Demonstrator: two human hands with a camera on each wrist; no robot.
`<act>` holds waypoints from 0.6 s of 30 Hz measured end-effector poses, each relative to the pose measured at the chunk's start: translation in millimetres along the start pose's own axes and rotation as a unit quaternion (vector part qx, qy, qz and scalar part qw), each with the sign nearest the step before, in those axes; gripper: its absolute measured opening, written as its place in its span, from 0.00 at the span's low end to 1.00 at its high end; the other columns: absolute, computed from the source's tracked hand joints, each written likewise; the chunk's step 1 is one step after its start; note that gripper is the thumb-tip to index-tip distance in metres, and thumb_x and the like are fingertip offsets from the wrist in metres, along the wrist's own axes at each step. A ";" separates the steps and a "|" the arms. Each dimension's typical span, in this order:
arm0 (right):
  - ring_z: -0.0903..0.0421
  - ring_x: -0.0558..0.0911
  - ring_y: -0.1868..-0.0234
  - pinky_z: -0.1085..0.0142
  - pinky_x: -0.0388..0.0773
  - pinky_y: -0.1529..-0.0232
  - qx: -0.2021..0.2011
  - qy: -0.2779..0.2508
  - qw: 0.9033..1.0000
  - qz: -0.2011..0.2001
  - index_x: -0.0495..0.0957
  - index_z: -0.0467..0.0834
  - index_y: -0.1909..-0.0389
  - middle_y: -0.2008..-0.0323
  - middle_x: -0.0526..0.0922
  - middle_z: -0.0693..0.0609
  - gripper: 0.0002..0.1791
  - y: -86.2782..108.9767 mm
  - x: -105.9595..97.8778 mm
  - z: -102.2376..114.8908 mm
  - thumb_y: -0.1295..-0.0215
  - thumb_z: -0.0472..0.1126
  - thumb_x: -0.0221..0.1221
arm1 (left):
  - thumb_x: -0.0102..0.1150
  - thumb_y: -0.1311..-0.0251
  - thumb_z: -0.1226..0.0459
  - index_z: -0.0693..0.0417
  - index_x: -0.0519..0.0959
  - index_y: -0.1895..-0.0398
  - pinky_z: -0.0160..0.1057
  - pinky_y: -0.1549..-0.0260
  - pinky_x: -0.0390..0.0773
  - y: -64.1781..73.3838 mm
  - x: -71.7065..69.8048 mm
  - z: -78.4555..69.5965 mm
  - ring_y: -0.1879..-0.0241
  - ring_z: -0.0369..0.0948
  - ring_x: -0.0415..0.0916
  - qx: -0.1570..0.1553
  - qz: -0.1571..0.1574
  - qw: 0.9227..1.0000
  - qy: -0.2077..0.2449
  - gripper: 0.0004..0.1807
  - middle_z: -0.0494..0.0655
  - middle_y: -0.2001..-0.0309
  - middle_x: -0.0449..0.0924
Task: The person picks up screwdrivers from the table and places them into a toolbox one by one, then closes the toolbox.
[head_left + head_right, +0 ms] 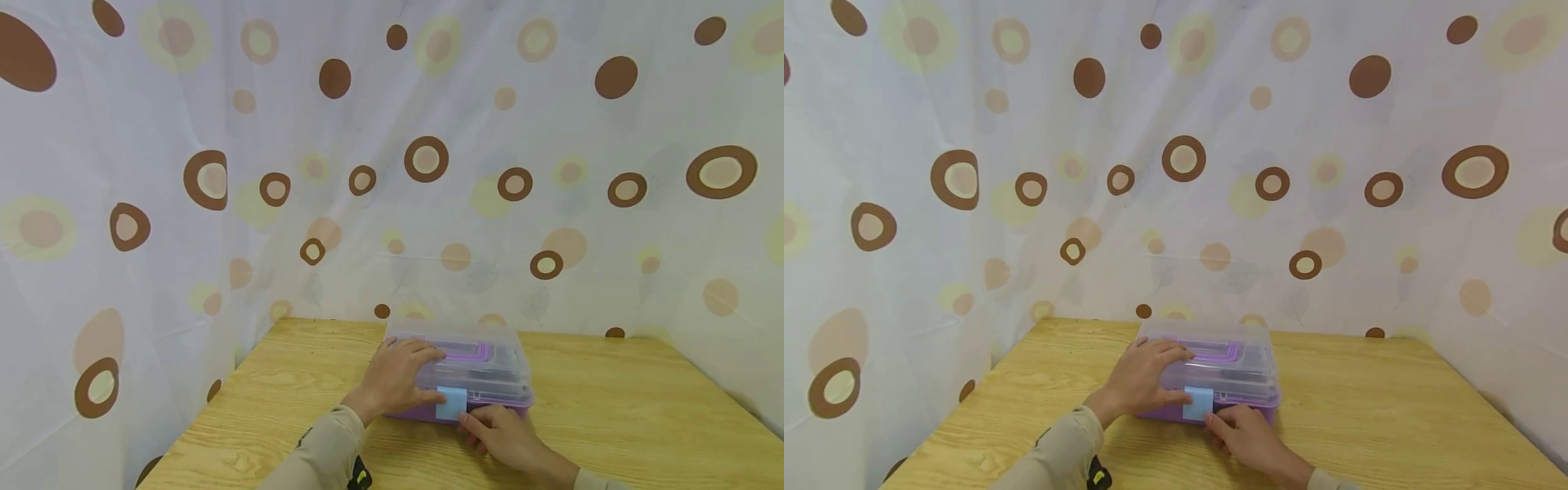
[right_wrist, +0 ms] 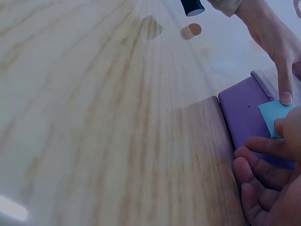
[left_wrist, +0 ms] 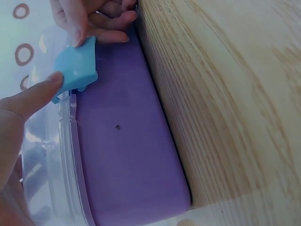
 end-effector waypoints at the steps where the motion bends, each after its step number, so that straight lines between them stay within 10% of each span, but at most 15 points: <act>1: 0.53 0.83 0.73 0.64 0.83 0.72 0.001 0.000 1.000 0.001 0.87 0.39 0.64 0.71 0.84 0.52 0.21 -0.1 0.1 0.0 0.19 0.48 0.53 | 0.71 0.50 0.33 0.35 0.79 0.34 0.60 0.32 0.64 -0.1 0.1 0.1 0.34 0.40 0.71 -0.001 -0.001 1.000 0.000 0.40 0.34 0.36 0.78; 18: 0.57 0.80 0.78 0.66 0.78 0.77 -0.012 0.053 0.998 -0.011 0.84 0.41 0.70 0.78 0.81 0.55 0.21 -2.6 -0.7 -0.8 0.19 0.48 0.52 | 0.73 0.56 0.31 0.34 0.80 0.36 0.57 0.34 0.67 -0.9 3.4 -0.3 0.36 0.39 0.73 0.002 -0.022 0.999 -0.025 0.42 0.34 0.38 0.80</act>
Point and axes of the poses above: each hand's wrist, its own y-axis away from the middle knuckle, its own x-axis out of the palm, z = x × y, the point moved 6 cm from there along -y, towards the middle knuckle
